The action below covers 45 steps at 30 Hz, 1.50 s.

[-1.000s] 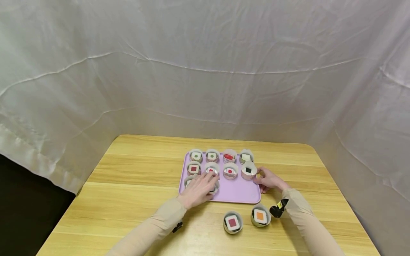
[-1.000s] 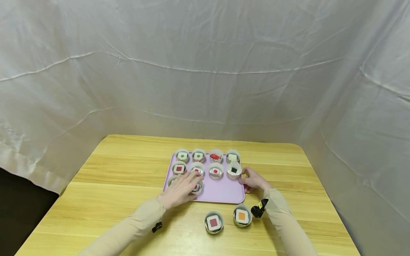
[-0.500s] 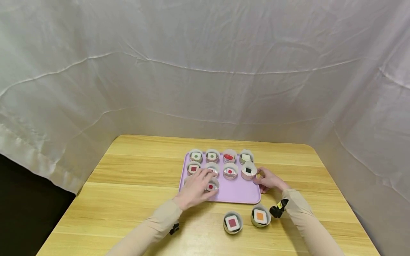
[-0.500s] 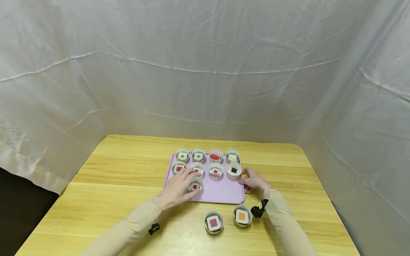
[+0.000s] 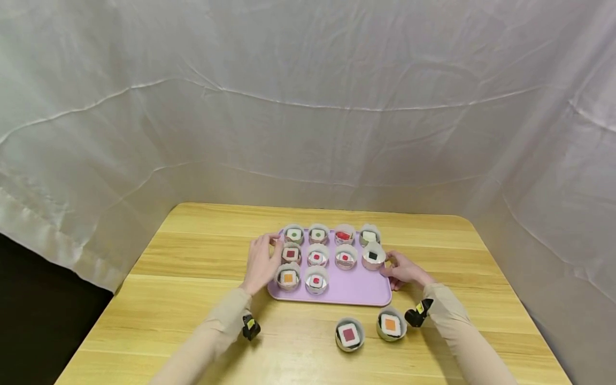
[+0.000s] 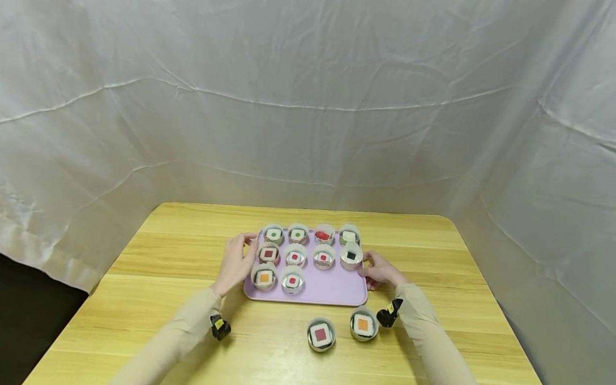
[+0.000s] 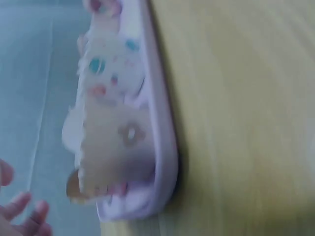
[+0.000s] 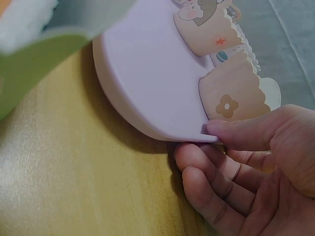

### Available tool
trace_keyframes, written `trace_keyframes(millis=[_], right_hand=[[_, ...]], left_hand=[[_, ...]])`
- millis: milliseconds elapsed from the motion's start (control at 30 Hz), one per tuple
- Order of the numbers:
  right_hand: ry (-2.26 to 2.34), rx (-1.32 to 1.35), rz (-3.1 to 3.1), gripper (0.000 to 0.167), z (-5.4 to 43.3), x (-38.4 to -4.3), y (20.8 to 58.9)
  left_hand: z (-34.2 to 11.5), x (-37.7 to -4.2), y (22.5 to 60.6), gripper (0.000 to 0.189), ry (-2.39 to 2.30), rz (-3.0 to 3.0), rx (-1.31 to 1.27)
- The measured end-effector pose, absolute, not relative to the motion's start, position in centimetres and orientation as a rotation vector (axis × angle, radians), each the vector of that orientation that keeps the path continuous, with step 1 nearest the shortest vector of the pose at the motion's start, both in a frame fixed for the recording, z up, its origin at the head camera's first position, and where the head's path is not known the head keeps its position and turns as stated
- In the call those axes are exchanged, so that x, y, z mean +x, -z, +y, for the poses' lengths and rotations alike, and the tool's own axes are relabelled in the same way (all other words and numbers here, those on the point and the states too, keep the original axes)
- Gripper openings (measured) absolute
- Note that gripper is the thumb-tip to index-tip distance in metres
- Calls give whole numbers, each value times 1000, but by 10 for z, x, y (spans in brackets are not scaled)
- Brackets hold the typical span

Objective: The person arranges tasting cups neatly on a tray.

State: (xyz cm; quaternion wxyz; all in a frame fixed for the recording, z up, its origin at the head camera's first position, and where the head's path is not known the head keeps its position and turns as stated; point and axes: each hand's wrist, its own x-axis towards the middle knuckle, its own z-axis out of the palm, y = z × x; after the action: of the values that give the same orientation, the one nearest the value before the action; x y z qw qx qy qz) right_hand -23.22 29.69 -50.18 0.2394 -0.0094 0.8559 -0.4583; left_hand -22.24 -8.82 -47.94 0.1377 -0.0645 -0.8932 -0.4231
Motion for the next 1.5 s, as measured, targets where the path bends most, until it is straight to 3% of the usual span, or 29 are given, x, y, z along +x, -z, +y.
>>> trace_keyframes(millis=[467, 1333, 1500], right_hand=[[1255, -39, 2364, 45, 297, -231, 503], [1283, -83, 2351, 46, 298, -231, 504], [1274, -74, 2360, 46, 297, -231, 504]], left_hand=[[-113, -230, 488, 45, 1300, -2878, -56], [-109, -234, 500, 22, 1238, -2954, -115], [-112, -236, 502, 27, 1212, -2980, -141]])
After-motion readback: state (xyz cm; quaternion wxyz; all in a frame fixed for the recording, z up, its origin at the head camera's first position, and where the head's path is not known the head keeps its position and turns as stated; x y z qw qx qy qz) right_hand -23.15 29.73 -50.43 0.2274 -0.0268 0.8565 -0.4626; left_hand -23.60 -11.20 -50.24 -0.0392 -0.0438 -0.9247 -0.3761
